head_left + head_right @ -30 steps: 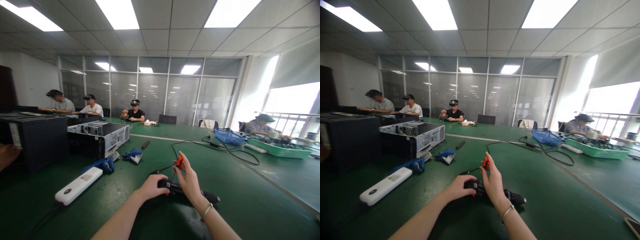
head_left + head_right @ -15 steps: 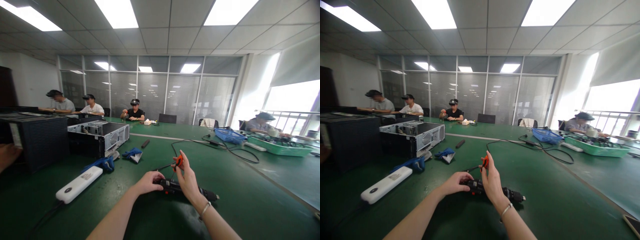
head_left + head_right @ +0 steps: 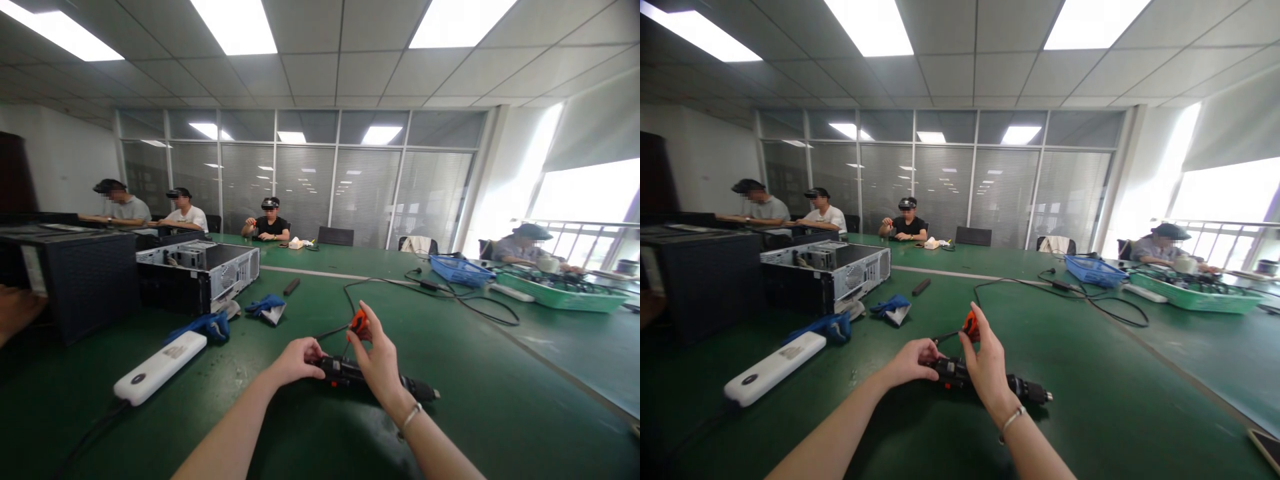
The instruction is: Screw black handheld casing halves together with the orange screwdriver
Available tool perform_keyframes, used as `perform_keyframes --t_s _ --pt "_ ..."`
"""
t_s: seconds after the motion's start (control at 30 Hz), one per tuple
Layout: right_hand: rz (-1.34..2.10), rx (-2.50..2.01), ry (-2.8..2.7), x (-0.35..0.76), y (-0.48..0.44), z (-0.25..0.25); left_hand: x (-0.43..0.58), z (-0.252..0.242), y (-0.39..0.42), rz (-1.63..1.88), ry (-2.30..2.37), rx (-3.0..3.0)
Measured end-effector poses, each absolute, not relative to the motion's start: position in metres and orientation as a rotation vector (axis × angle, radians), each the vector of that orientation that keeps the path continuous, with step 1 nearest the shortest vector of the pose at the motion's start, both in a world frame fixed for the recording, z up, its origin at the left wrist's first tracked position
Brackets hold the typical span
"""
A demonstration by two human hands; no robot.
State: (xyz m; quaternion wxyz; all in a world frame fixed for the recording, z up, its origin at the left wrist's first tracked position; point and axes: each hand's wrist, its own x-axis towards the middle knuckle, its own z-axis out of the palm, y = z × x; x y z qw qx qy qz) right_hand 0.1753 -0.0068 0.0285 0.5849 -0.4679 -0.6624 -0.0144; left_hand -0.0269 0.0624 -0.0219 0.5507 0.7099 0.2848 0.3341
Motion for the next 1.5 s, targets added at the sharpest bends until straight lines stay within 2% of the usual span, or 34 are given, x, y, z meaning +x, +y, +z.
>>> perform_keyframes --t_s 0.3,1.17,1.5 --pt "0.102 -0.880 -1.494 0.157 -0.010 0.018 -0.027 -0.024 0.066 0.819 0.720 1.706" --pt "0.177 -0.897 -1.717 0.138 -0.008 0.004 -0.027 -0.021 0.061 0.803 0.673 1.737" --pt "0.130 -0.868 -1.637 0.139 -0.006 0.000 -0.029 -0.019 0.060 0.777 0.634 1.701"
